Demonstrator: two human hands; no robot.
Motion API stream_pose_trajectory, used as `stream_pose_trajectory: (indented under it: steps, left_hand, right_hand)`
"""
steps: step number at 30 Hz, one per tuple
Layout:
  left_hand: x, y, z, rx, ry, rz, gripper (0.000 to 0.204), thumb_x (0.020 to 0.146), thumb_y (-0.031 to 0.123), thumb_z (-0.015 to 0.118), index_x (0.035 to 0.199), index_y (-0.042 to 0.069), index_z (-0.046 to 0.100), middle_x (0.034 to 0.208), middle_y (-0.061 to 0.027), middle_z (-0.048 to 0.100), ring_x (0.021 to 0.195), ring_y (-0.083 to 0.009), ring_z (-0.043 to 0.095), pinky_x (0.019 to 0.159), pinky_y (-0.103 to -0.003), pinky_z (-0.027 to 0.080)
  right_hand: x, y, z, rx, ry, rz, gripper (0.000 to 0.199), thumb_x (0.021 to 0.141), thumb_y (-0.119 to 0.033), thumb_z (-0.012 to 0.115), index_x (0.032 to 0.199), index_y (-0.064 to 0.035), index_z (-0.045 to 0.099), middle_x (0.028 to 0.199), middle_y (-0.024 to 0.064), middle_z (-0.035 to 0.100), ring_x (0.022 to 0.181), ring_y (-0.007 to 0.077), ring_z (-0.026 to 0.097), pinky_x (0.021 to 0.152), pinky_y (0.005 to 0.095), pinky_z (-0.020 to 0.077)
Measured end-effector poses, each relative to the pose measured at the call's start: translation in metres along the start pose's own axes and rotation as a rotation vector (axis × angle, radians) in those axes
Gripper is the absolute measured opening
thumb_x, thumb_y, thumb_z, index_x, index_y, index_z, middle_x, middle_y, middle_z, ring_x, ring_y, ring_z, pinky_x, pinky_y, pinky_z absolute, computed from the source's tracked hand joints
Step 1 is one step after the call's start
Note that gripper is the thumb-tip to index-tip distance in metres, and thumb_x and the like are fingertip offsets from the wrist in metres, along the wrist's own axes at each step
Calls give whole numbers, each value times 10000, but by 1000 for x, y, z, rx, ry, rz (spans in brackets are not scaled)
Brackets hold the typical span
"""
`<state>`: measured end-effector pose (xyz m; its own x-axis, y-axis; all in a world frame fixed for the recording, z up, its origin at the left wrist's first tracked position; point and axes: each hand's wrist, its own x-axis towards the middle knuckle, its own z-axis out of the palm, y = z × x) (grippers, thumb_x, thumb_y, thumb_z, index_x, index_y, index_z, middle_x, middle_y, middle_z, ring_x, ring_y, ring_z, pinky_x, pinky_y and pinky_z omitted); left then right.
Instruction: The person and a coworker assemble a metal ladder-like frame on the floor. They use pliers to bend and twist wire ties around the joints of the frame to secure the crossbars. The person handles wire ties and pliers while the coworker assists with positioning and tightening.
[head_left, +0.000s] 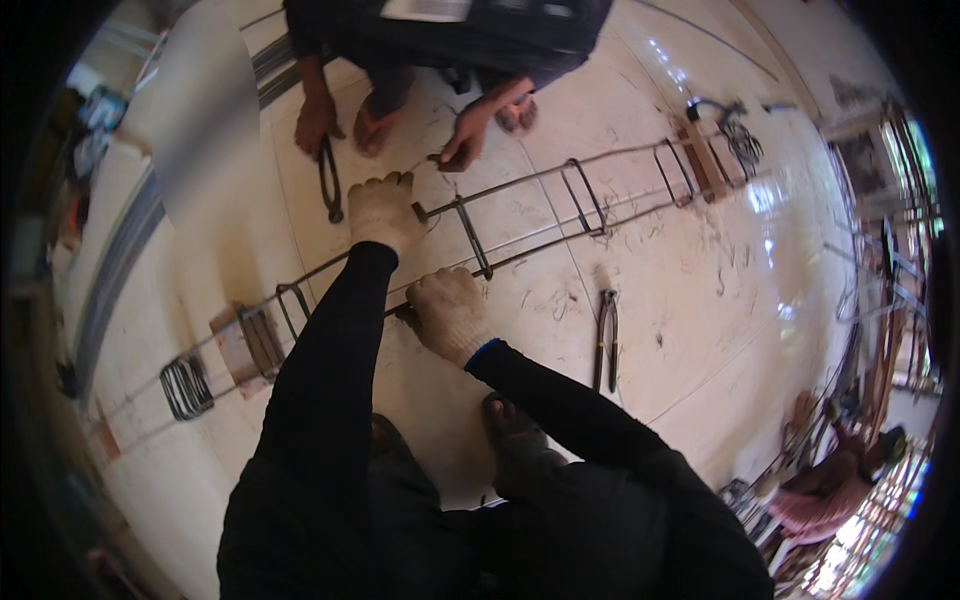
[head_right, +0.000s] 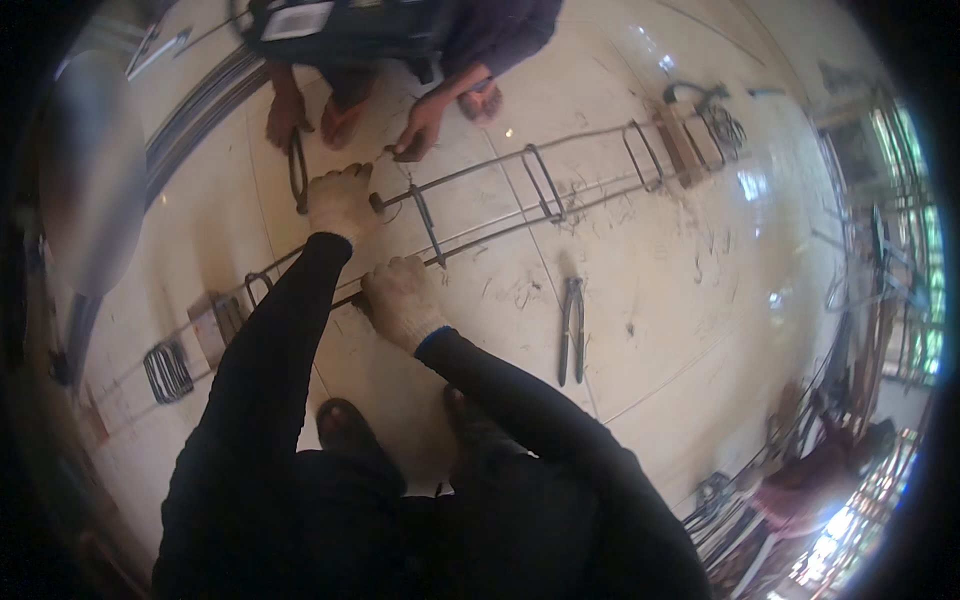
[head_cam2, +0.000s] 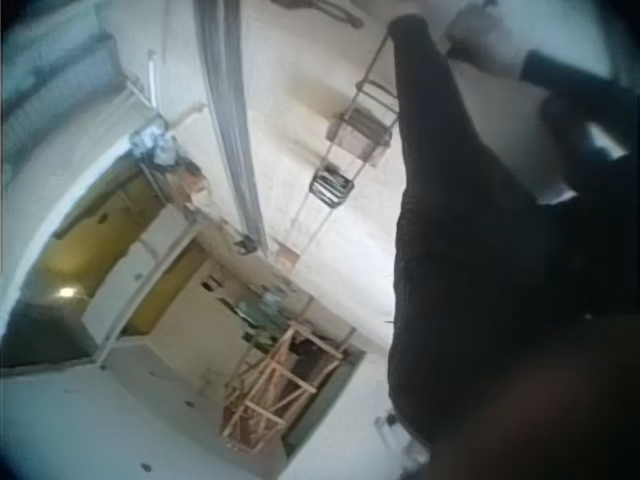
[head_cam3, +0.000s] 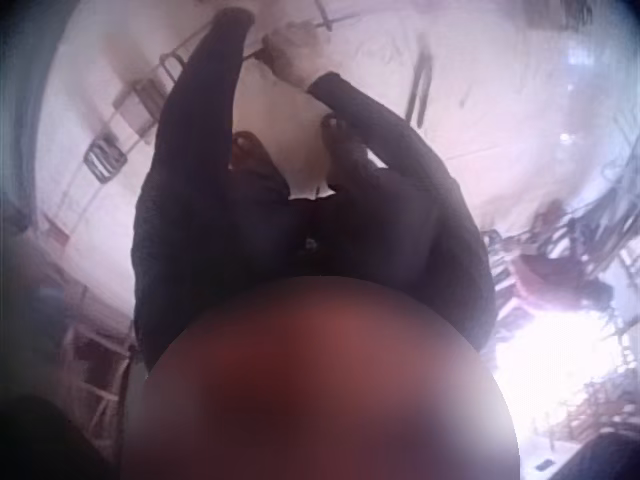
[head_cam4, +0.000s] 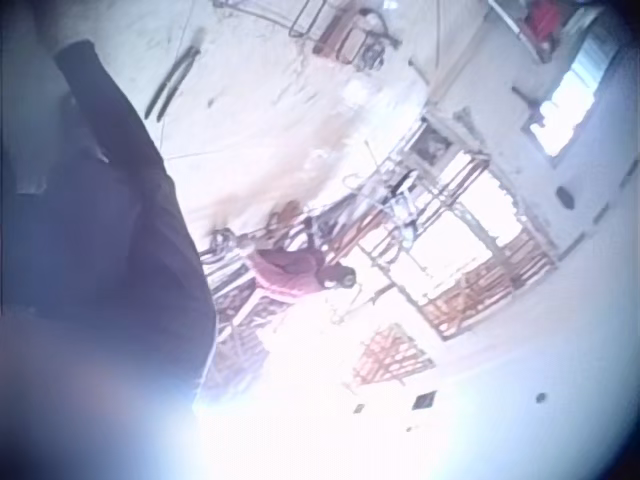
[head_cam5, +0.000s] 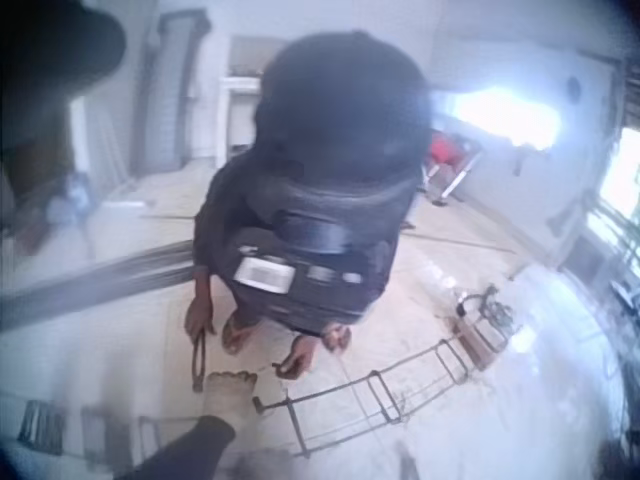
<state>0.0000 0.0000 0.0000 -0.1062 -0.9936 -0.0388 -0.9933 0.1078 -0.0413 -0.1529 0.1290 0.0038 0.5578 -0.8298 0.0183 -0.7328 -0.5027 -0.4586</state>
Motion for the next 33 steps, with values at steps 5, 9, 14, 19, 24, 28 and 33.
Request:
stream_pose_trajectory:
  steps: [5, 9, 14, 19, 24, 28, 33]
  left_hand:
    - [-3, -2, -8, -55, -11, 5, 536, 886, 344, 712, 1364, 101, 702, 1242, -79, 758, 1142, -280, 744, 949, -486, 545]
    - [-2, -4, -5, -51, -36, 0, 437, 920, 394, 734, 1275, 144, 775, 1228, -55, 770, 1174, -261, 733, 979, -480, 532]
    - [1, -3, -2, -66, -197, -46, 316, 942, 382, 707, 1098, 154, 861, 1119, -76, 826, 1055, -284, 789, 915, -457, 553]
    - [1, 0, -2, -152, -217, -90, 287, 942, 395, 708, 1008, 173, 878, 1021, -84, 846, 1011, -275, 815, 879, -447, 569]
    - [0, -3, 7, -113, -226, -89, 303, 938, 412, 716, 1040, 177, 879, 1054, -84, 847, 1041, -269, 814, 895, -436, 594]
    - [-3, -4, 12, -147, -92, -97, 345, 956, 419, 652, 983, 157, 874, 985, -106, 833, 966, -308, 807, 857, -463, 599]
    - [-6, -2, 6, -119, -177, -58, 343, 960, 403, 649, 957, 141, 872, 954, -115, 826, 940, -331, 802, 838, -484, 598]
  right_hand:
    - [9, -9, -11, -78, -99, 26, 268, 961, -343, 786, 917, -78, 786, 928, 134, 742, 1004, 346, 715, 928, 501, 493]
    - [7, -9, -7, -77, -32, -4, 284, 951, -358, 805, 908, -78, 779, 931, 132, 740, 986, 346, 712, 911, 501, 491]
    - [4, -6, -3, -68, 34, -30, 252, 929, -343, 827, 919, -96, 779, 924, 115, 730, 978, 342, 697, 896, 492, 484]
    - [4, -7, -1, -47, 68, 3, 197, 888, -289, 835, 864, -113, 750, 911, 91, 707, 966, 344, 675, 917, 503, 485]
    - [1, -6, 3, -36, 115, -26, 230, 905, -330, 838, 895, -112, 764, 933, 92, 715, 985, 338, 673, 923, 497, 479]
    - [0, -5, 3, -1, 112, -12, 253, 916, -355, 835, 906, -110, 772, 945, 94, 719, 1002, 328, 672, 930, 500, 477]
    - [-2, -9, -1, -28, 15, 26, 263, 926, -356, 827, 928, -98, 779, 947, 108, 727, 1010, 328, 679, 918, 486, 474]
